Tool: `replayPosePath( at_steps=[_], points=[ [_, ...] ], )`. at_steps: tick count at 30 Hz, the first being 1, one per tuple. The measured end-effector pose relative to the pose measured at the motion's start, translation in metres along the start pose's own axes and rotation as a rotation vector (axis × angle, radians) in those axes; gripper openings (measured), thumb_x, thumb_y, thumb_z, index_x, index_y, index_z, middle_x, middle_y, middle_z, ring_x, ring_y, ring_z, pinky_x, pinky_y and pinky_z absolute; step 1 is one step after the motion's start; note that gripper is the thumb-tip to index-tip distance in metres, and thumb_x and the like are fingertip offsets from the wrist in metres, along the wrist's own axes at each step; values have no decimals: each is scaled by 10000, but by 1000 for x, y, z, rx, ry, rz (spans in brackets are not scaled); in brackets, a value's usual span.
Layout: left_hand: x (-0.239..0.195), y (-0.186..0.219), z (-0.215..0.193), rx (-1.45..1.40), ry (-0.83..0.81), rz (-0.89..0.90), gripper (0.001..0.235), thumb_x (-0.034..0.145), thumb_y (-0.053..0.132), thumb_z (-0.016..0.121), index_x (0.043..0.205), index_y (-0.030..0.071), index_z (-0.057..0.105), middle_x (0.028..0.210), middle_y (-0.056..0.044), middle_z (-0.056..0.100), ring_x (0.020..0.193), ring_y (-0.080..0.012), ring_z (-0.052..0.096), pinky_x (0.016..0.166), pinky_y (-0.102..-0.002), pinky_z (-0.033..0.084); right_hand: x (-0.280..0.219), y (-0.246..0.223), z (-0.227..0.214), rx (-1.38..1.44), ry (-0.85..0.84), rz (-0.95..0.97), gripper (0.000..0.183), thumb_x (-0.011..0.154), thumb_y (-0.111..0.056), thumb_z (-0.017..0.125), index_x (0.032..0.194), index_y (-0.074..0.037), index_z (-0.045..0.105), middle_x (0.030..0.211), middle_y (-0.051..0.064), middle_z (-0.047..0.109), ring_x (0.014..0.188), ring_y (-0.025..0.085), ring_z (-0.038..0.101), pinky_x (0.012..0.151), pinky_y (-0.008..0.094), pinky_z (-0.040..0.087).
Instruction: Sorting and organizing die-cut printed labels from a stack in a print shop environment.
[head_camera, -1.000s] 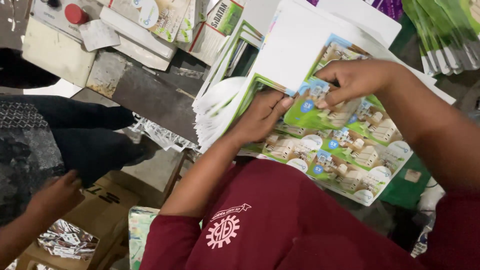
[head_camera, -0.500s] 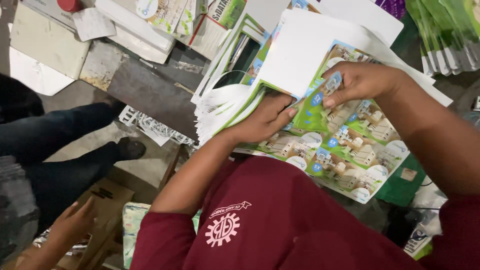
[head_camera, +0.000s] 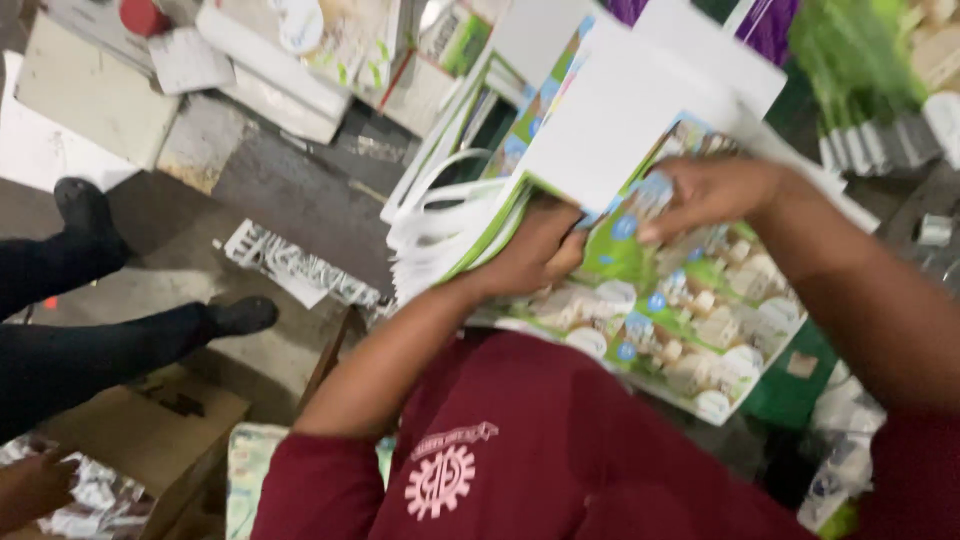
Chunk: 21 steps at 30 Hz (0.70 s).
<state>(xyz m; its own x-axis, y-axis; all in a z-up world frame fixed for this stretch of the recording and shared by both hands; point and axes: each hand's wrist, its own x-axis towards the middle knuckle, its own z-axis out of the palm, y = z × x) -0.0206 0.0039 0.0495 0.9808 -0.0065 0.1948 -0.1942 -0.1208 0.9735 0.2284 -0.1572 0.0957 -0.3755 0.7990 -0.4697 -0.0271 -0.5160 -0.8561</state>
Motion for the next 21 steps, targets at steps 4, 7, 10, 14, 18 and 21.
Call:
replayPosePath(
  at_steps=[4, 7, 10, 14, 18, 21],
  points=[
    [-2, 20, -26, -175, -207, -293, 330, 991, 288, 526, 1092, 4, 660, 833, -40, 643, 685, -154, 560, 625, -324, 480, -1, -10, 16, -112, 131, 370, 301, 774, -174, 857, 938, 76, 829, 644, 89, 722, 517, 148, 523, 452, 289, 398],
    [-4, 17, -16, -136, -249, -192, 357, 1019, 275, 529, 778, 19, 589, 662, -34, 544, 573, -139, 469, 552, -325, 428, -2, -23, 27, -98, 274, 611, 828, 585, -82, 909, 1374, -14, 670, 1367, 141, 752, 1220, 251, 679, 1068, 357, 492],
    [-3, 24, -10, -37, -133, 30, 247, 1003, 164, 554, 799, 27, 582, 695, -267, 573, 742, -491, 627, 626, -469, 484, 5, -38, 23, -519, 67, 610, 686, 602, -525, 967, 1054, -23, 850, 987, 189, 858, 932, 325, 823, 913, 459, 613],
    [-8, -7, 1, 23, -75, 54, 279, 1032, 203, 512, 855, 2, 591, 700, -248, 577, 744, -489, 627, 680, -485, 507, -9, -15, 25, -299, 207, 547, 443, 620, -345, 998, 893, -10, 899, 809, 80, 823, 744, 247, 756, 756, 376, 615],
    [-2, 41, -30, -59, -159, -84, 161, 977, 132, 519, 911, 0, 583, 755, -170, 606, 679, -314, 590, 627, -420, 479, -12, 6, 28, -224, 271, 219, 277, 695, -229, 923, 882, -40, 845, 623, 76, 786, 525, 145, 632, 530, 314, 509],
    [2, 46, -34, -24, -238, -155, 163, 947, 130, 534, 897, -12, 597, 738, -105, 646, 594, -220, 529, 559, -378, 451, -18, 1, 32, -146, 351, 444, 518, 660, -149, 872, 1153, -10, 793, 896, 143, 815, 697, 220, 662, 662, 332, 483]
  ],
)
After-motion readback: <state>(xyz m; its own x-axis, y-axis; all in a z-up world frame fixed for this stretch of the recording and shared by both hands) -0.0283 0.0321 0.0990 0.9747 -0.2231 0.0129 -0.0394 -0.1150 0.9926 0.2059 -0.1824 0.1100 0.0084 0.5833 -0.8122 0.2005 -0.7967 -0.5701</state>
